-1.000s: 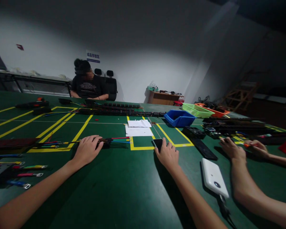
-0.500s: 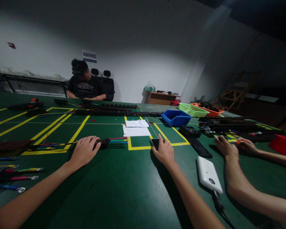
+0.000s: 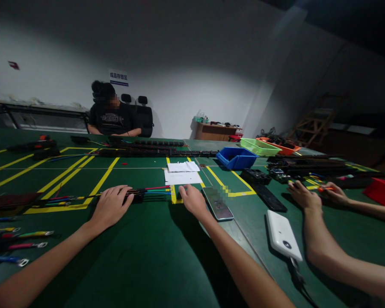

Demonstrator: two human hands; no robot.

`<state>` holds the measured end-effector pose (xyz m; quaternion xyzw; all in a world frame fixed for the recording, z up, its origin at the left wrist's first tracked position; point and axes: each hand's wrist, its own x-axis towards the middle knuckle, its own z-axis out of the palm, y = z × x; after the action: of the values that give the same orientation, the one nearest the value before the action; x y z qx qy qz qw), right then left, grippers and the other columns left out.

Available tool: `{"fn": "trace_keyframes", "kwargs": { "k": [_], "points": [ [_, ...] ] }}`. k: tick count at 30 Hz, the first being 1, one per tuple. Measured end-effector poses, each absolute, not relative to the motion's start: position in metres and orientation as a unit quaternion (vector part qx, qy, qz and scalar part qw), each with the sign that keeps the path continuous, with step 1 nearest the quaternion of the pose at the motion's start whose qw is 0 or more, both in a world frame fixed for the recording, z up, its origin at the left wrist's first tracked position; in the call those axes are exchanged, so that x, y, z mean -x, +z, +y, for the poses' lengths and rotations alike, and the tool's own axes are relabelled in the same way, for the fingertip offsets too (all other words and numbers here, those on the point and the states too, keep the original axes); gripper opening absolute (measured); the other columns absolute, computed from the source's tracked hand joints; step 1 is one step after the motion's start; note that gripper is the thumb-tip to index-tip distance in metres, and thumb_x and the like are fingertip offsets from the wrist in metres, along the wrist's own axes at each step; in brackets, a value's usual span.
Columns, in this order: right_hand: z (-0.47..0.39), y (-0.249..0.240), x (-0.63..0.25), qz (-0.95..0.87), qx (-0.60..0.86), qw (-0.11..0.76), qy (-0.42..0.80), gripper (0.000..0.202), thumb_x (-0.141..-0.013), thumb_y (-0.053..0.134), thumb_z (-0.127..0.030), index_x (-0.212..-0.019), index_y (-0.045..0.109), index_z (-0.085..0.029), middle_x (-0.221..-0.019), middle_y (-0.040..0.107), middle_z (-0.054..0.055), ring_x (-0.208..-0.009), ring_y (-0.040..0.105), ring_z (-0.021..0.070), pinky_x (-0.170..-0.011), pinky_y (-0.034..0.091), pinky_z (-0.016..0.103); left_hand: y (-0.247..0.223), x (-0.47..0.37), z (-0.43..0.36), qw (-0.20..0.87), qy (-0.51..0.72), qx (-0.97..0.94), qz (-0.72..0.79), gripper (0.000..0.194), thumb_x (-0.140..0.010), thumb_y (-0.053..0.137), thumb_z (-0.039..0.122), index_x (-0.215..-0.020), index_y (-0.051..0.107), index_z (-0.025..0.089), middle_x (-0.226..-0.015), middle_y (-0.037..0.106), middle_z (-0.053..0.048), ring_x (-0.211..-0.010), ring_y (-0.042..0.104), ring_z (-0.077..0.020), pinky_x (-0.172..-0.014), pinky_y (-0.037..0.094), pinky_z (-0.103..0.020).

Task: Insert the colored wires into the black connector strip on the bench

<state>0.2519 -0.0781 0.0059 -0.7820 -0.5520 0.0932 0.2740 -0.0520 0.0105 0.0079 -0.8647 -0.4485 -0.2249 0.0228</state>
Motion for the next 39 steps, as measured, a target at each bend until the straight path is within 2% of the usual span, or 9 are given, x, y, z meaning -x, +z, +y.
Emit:
{"fn": "trace_keyframes", "kwargs": {
  "k": [3, 8, 12, 19, 24, 28, 33, 39],
  "points": [
    [-0.055, 0.002, -0.245, -0.53, 0.757, 0.349, 0.157, 0.043, -0.098, 0.044, -0.048, -0.107, 0.071, -0.016, -0.098, 0.075, 0.01, -0.092, 0.068, 0.0236, -0.076, 0.043, 0.029, 0.009, 0.052, 0.01, 0.026, -0.223, 0.863, -0.452, 0.054, -0.1, 0.033, 0.048, -0.127, 0.066, 0.015, -0.133, 0.066, -0.016, -0.125, 0.058, -0.032, -0.111, 0.041, -0.057],
    [-0.033, -0.006, -0.237, -0.512, 0.71, 0.448, 0.179, 0.028, -0.089, 0.056, -0.038, -0.097, 0.072, -0.016, -0.09, 0.075, 0.007, -0.085, 0.068, 0.0205, -0.071, 0.044, 0.026, 0.009, 0.052, 0.01, 0.024, -0.224, 0.863, -0.452, 0.053, -0.1, 0.033, 0.048, -0.126, 0.066, 0.016, -0.131, 0.066, -0.015, -0.125, 0.059, -0.0317, -0.111, 0.041, -0.057],
    [-0.032, -0.018, -0.231, -0.546, 0.673, 0.473, 0.161, 0.029, -0.09, 0.053, -0.039, -0.098, 0.071, -0.018, -0.085, 0.073, 0.005, -0.078, 0.066, 0.0191, -0.069, 0.043, 0.027, 0.007, 0.052, 0.012, 0.022, -0.223, 0.864, -0.451, 0.053, -0.099, 0.034, 0.049, -0.126, 0.066, 0.016, -0.132, 0.066, -0.015, -0.125, 0.058, -0.0321, -0.111, 0.041, -0.058],
    [-0.04, -0.017, -0.226, -0.563, 0.652, 0.49, 0.136, 0.031, -0.091, 0.052, -0.042, -0.084, 0.072, -0.018, -0.074, 0.07, 0.003, -0.068, 0.06, 0.017, -0.063, 0.04, 0.027, 0.008, 0.051, 0.012, 0.032, -0.215, 0.865, -0.452, 0.054, -0.099, 0.033, 0.049, -0.126, 0.066, 0.015, -0.13, 0.066, -0.016, -0.124, 0.059, -0.0327, -0.109, 0.041, -0.057],
    [-0.035, -0.004, -0.222, -0.508, 0.604, 0.579, 0.205, 0.031, -0.084, 0.061, -0.043, -0.086, 0.075, -0.016, -0.081, 0.074, 0.006, -0.076, 0.064, 0.0188, -0.07, 0.046, 0.029, 0.013, 0.049, 0.009, 0.042, -0.208, 0.864, -0.456, 0.056, -0.099, 0.03, 0.049, -0.124, 0.066, 0.015, -0.128, 0.067, -0.016, -0.121, 0.06, -0.0327, -0.107, 0.043, -0.055],
    [-0.031, 0.0, -0.22, -0.436, 0.555, 0.643, 0.298, 0.037, -0.075, 0.07, -0.043, -0.097, 0.076, -0.014, -0.085, 0.075, 0.007, -0.075, 0.065, 0.0176, -0.066, 0.048, 0.028, 0.015, 0.048, 0.008, 0.041, -0.201, 0.863, -0.461, 0.056, -0.099, 0.03, 0.048, -0.124, 0.066, 0.014, -0.127, 0.067, -0.017, -0.121, 0.06, -0.0328, -0.106, 0.043, -0.055],
    [-0.03, -0.011, -0.226, -0.426, 0.555, 0.637, 0.325, 0.039, -0.07, 0.073, -0.044, -0.095, 0.075, -0.014, -0.083, 0.075, 0.007, -0.073, 0.066, 0.0176, -0.064, 0.049, 0.028, 0.014, 0.049, 0.009, 0.038, -0.205, 0.865, -0.457, 0.056, -0.099, 0.03, 0.049, -0.124, 0.066, 0.015, -0.128, 0.067, -0.016, -0.121, 0.06, -0.0332, -0.106, 0.043, -0.056],
    [-0.029, -0.031, -0.237, -0.502, 0.581, 0.586, 0.258, 0.033, -0.078, 0.068, -0.046, -0.089, 0.076, -0.016, -0.084, 0.076, 0.006, -0.077, 0.067, 0.019, -0.07, 0.05, 0.029, 0.012, 0.05, 0.01, 0.035, -0.205, 0.865, -0.457, 0.055, -0.099, 0.031, 0.05, -0.125, 0.065, 0.016, -0.129, 0.067, -0.016, -0.121, 0.06, -0.0329, -0.106, 0.043, -0.056]
  ]
}}
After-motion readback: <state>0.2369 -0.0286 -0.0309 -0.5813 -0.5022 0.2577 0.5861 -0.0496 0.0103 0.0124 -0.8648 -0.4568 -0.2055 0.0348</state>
